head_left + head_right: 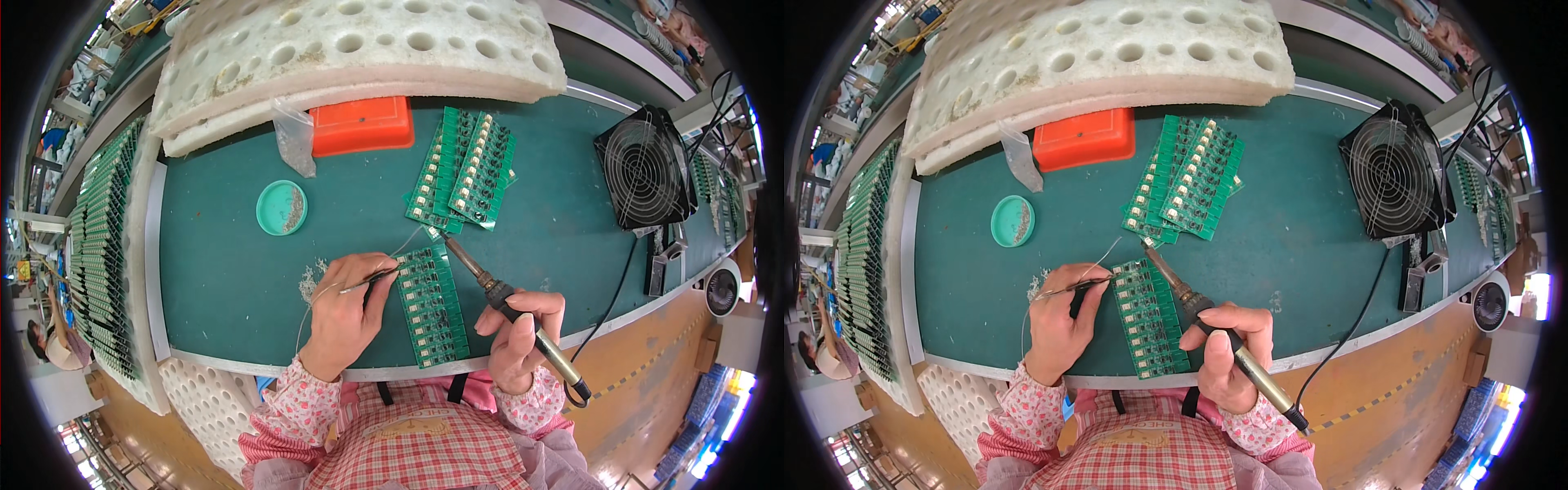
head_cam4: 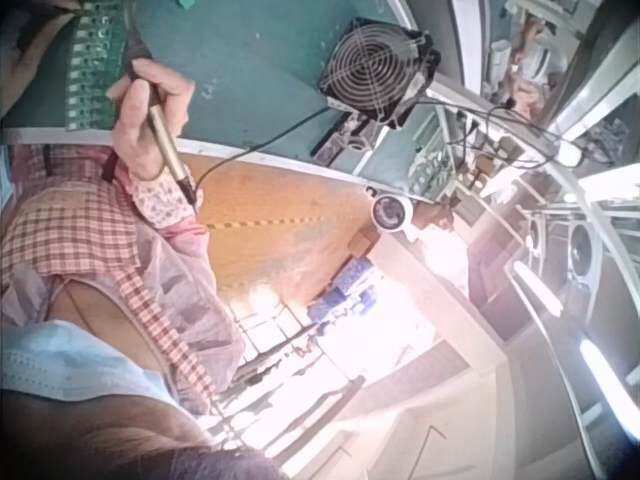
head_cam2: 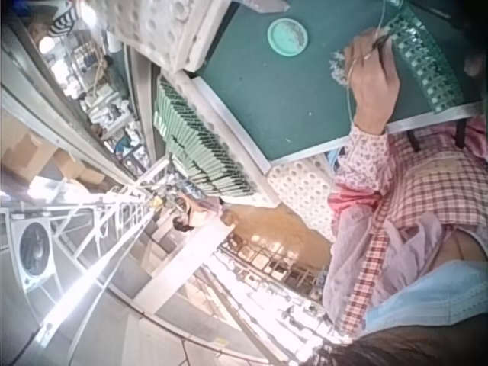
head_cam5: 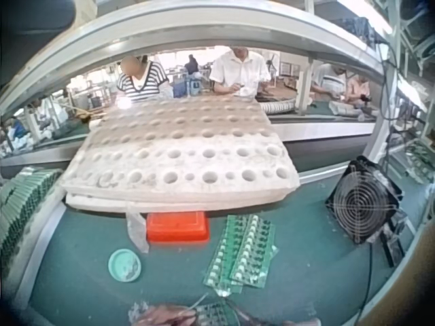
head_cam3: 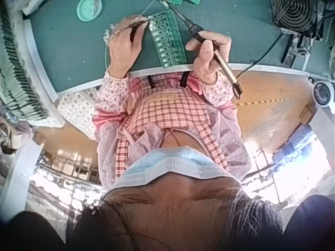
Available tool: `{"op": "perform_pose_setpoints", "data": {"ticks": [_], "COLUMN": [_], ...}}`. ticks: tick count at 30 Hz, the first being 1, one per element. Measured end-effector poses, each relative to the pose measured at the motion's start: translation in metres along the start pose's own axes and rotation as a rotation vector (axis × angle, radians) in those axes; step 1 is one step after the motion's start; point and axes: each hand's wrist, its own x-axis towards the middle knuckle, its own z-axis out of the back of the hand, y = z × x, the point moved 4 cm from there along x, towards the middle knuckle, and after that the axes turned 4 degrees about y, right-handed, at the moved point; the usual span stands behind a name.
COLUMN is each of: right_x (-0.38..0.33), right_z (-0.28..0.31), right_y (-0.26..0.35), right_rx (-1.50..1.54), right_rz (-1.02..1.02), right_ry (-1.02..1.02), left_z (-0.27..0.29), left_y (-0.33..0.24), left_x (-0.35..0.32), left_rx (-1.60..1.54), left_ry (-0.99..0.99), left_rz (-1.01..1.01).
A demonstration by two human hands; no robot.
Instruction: The person places electronic components onto circuit boards with tweezers and solders them using a soldering iron and solder wire.
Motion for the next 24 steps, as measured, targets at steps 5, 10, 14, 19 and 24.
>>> {"op": "perform_pose_setpoints", "data": {"ticks": [5,10,14,19,24], "right_x": [0.0079,0.0098,0.0101,0.0105,0.0091], "right_z": [-0.0069,-0.0088,-0.0095,-0.0093,-0.0092], "right_y": [0.0014,0.0016,0.0000,0.0009,-0.0019], "right_rx": [0.120,0.129,0.122,0.123,0.116], "right_rz": [0.040,0.026,0.034,0.038,0.049], "right_ry": [0.042,0.069,0.084,0.067,0.064], "left_z": [-0.0008,-0.0008,0.0000,-0.0007,-0.0005], "left_y": [0.0012,0.0003,0.0010,0.0003,0.0003], "left_x": [-0.0001,0.0004,-0.0005,-0.0002,-0.0006], "left_rx": [-0.009,-0.008,-0.006,-0.011,-0.011], "left_ry": [-0.010,-0.008,-0.013,-0.013,-0.013], "left_rz": [-0.002,-0.004,-0.005,-0.002,0.004]}}
